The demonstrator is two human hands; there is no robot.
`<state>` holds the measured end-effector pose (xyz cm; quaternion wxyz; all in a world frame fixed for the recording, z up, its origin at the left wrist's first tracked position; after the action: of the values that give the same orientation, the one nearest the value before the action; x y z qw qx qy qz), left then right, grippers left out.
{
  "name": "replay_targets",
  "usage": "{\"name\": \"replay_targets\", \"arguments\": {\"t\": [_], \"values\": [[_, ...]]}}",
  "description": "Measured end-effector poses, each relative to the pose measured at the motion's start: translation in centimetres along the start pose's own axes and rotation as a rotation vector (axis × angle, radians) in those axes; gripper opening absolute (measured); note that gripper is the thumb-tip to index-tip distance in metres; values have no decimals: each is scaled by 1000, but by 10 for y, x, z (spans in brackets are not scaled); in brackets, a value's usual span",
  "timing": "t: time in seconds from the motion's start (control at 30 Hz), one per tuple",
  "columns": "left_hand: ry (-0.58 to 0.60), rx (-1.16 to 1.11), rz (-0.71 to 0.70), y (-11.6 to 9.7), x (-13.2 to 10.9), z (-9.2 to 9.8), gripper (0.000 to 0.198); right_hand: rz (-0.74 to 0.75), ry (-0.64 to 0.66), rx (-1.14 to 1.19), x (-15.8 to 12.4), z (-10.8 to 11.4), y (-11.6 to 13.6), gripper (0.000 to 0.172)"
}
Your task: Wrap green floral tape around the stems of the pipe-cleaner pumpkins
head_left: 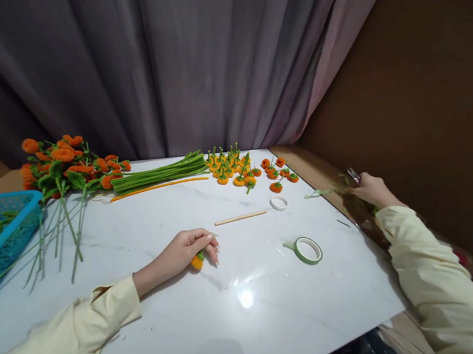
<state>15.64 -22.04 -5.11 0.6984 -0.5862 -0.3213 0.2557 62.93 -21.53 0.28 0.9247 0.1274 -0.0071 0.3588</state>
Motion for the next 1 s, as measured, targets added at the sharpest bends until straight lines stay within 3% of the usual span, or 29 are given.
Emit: {"name": "replay_targets", "arguments": {"t": [0.3,0.57,0.8,1.0], "values": [[2,3,1,-3,0,0,32,-28,50,-141,1,4,-6,37],[10,15,-5,-2,0,0,33,4,84,-199,-4,-1,-7,19],[23,-1,-13,-4,0,0,35,46,152,-261,-7,-28,2,33],[23,-13,-22,-4,-1,1,36,35,166,-343,-10,-30,1,49]]}}
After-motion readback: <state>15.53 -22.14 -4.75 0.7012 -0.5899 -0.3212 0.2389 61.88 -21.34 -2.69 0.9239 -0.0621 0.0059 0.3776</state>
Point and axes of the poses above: each hand's wrist, its own x-axis towards the middle knuckle, its own z-axis out of the back of the hand, y = z × x, the point moved 1 cm from there along x, towards the middle knuckle, and after that the axes turned 15 degrees about -z, right-handed, at the moved point
